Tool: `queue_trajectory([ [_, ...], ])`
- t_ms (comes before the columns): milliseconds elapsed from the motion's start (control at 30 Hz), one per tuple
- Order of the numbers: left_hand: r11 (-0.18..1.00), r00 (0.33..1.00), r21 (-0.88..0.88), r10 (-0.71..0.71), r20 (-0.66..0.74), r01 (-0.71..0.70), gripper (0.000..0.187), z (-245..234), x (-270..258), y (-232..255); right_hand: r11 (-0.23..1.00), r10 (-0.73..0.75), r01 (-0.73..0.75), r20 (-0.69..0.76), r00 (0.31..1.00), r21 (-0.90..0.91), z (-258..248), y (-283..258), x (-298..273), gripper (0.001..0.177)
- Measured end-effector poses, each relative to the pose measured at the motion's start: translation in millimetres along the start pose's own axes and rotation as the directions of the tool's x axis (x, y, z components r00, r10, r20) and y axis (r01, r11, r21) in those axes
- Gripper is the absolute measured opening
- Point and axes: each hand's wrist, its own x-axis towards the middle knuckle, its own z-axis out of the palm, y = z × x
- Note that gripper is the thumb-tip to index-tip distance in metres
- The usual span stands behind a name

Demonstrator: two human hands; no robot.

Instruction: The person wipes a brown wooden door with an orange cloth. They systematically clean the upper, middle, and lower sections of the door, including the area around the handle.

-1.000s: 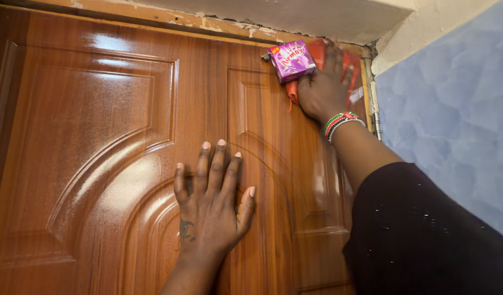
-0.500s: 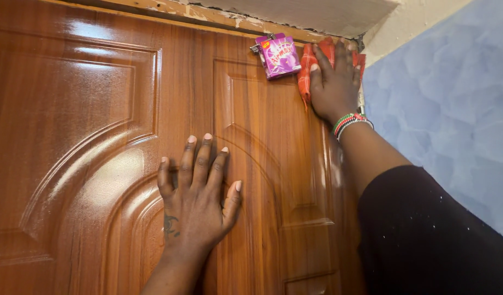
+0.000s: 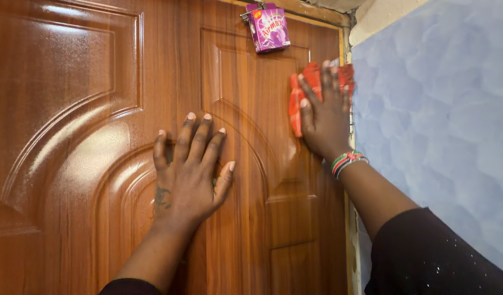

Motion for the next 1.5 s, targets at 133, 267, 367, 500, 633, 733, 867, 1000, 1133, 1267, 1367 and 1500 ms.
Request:
queue_trajectory([
  [133, 0.999, 1.0, 0.017, 0.029, 0.009, -0.029, 0.061, 1.7, 2.5, 0.8, 0.984, -0.18, 0.178, 0.068, 0.981, 0.028, -9.9, -14.7, -19.3, 0.052],
  [267, 0.999, 0.999, 0.025, 0.03, 0.012, -0.03, 0.059, 0.9, 2.0, 1.8, 0.956, -0.292, 0.284, 0.126, 0.948, 0.077, -13.4, -44.6, -64.2, 0.053],
  [367, 0.998, 0.998, 0.029, 0.056, 0.021, -0.056, 0.06, -2.0, 2.0, 2.1, 0.901, -0.433, 0.422, 0.232, 0.871, 0.098, -17.6, -34.3, -63.2, 0.05],
  [500, 0.994, 0.995, 0.055, 0.092, 0.027, -0.094, 0.059, -3.1, 0.4, 4.6, 0.941, -0.337, 0.327, 0.134, 0.932, 0.088, -15.0, -0.6, -26.6, 0.054],
  [633, 0.991, 0.994, 0.077, 0.113, 0.005, -0.113, 0.059, -2.5, 0.3, 3.1, 0.996, -0.031, 0.029, 0.023, 0.999, 0.082, -8.8, -1.3, -21.9, 0.051],
  [733, 0.992, 0.992, 0.031, 0.126, -0.004, -0.126, 0.057, -4.2, -2.2, 3.5, 0.998, 0.033, -0.035, 0.023, 0.999, 0.055, -7.3, -12.3, -44.6, 0.052],
  [867, 0.983, 0.982, -0.009, 0.184, -0.033, -0.185, 0.052, -6.9, -3.6, 1.9, 0.997, 0.057, -0.058, 0.025, 0.998, 0.048, -10.4, -28.4, -95.7, 0.053],
  [1000, 0.959, 0.966, -0.121, 0.258, 0.002, -0.256, 0.046, -13.6, -13.7, 7.9, 0.995, 0.078, -0.083, 0.085, 0.993, 0.048, -22.7, -38.8, -147.4, 0.053],
  [1133, 0.945, 0.973, -0.26, 0.222, 0.063, -0.199, 0.048, -20.2, -49.5, 42.4, 0.986, 0.142, -0.152, 0.134, 0.981, 0.07, -30.8, -49.0, -195.2, 0.054],
  [1267, 0.921, 0.933, -0.34, 0.277, 0.231, -0.19, 0.057, -35.2, -84.5, 76.0, 0.989, 0.145, -0.149, 0.123, 0.982, 0.025, -30.0, -63.4, -239.5, 0.053],
  [1367, 0.935, 0.915, -0.344, 0.215, 0.341, -0.092, 0.072, -54.4, -103.4, 85.8, 0.99, 0.119, -0.132, 0.211, 0.97, 0.048, -32.4, -79.9, -264.4, 0.056],
  [1500, 0.95, 0.891, -0.311, 0.125, 0.437, 0.019, 0.071, -82.4, -117.4, 79.6, 0.992, -0.091, 0.061, 0.295, 0.951, 0.109, -34.1, -116.3, -267.6, 0.056],
])
